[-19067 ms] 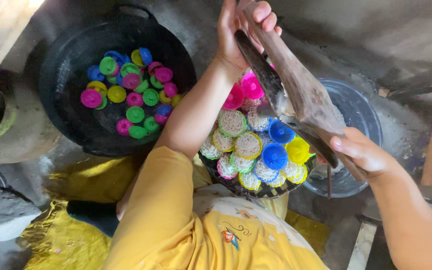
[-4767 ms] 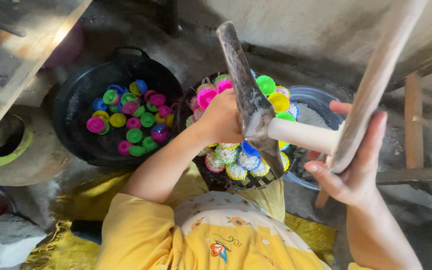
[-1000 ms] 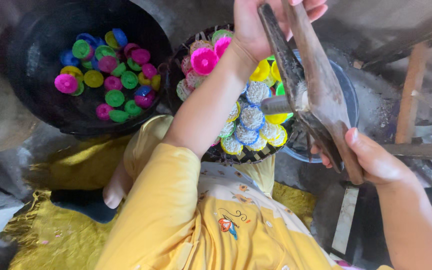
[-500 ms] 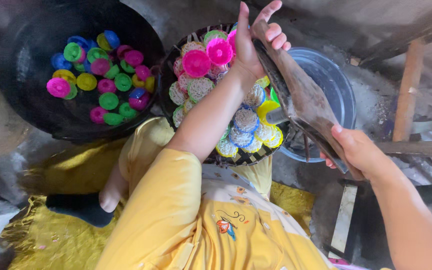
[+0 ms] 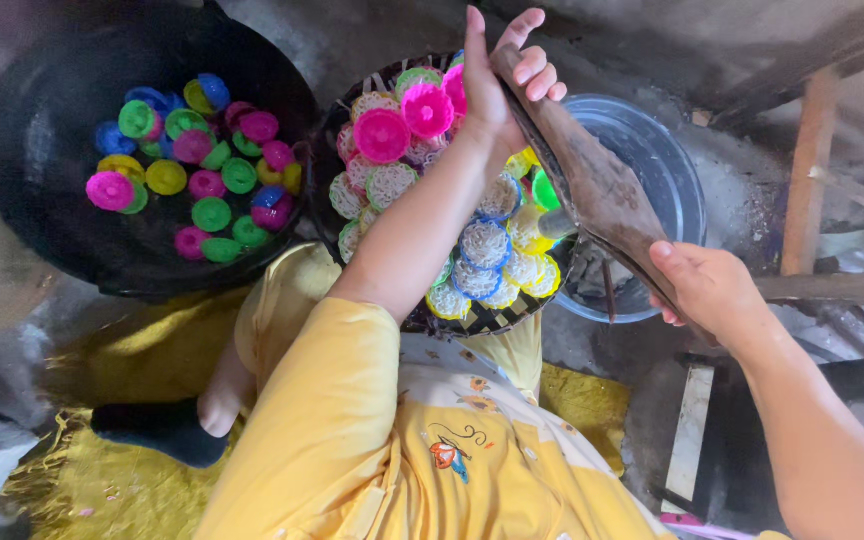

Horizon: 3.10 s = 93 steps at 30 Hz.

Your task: The person scoops a white dough-like mixture from a metal bowl and loads it into a wooden manual extruder. They then press the extruder to dispense the mixture into colorful plastic cupcake molds arranged in a basket, repeating the process for multiple cups.

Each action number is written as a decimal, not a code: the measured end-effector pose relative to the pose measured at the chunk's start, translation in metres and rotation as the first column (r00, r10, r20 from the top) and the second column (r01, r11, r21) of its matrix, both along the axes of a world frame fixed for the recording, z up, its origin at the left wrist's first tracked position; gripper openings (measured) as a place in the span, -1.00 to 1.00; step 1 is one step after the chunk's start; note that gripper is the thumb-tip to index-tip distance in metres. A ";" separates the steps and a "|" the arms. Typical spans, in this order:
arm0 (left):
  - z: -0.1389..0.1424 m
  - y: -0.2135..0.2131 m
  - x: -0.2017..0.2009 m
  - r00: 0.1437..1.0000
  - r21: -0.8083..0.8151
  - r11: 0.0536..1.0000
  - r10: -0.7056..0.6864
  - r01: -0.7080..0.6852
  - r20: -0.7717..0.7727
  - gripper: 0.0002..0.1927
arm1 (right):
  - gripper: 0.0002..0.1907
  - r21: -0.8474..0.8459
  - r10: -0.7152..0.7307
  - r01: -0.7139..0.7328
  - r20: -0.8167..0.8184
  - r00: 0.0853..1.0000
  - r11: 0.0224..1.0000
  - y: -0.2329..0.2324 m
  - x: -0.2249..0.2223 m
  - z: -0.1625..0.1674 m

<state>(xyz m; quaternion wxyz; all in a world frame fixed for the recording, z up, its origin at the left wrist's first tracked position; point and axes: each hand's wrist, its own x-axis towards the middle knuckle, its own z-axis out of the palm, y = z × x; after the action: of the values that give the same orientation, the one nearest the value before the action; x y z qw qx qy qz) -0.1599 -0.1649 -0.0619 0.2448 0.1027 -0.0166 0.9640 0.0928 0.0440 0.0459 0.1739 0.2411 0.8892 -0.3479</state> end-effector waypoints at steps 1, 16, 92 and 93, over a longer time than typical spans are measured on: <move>0.000 0.000 0.005 1.000 -0.015 1.000 -0.009 0.009 0.025 -0.20 | -0.46 -0.006 -0.006 0.006 0.009 1.000 1.000 0.000 0.004 0.000; 0.011 -0.012 -0.004 0.997 -0.090 0.993 0.077 -0.078 -0.005 -0.35 | -0.47 0.257 0.191 -0.141 -0.182 0.964 0.956 -0.024 0.004 -0.015; 0.060 -0.011 0.143 0.126 -0.090 -0.111 -0.377 -0.990 -0.918 -0.48 | -0.60 -0.361 -0.174 0.002 -0.445 0.878 0.933 -0.049 0.053 -0.025; 0.069 -0.001 0.146 0.250 -0.214 -0.143 -0.317 -0.966 -0.915 -0.69 | -0.57 -0.463 -0.214 -0.023 -0.451 0.866 0.886 -0.056 0.047 -0.017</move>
<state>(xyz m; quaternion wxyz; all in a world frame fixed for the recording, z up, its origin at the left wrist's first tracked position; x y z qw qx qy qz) -0.0142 -0.1661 0.0071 -0.1751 0.3596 0.7849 0.4734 0.1397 -0.0124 0.0288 -0.0236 0.1426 0.7842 -0.6034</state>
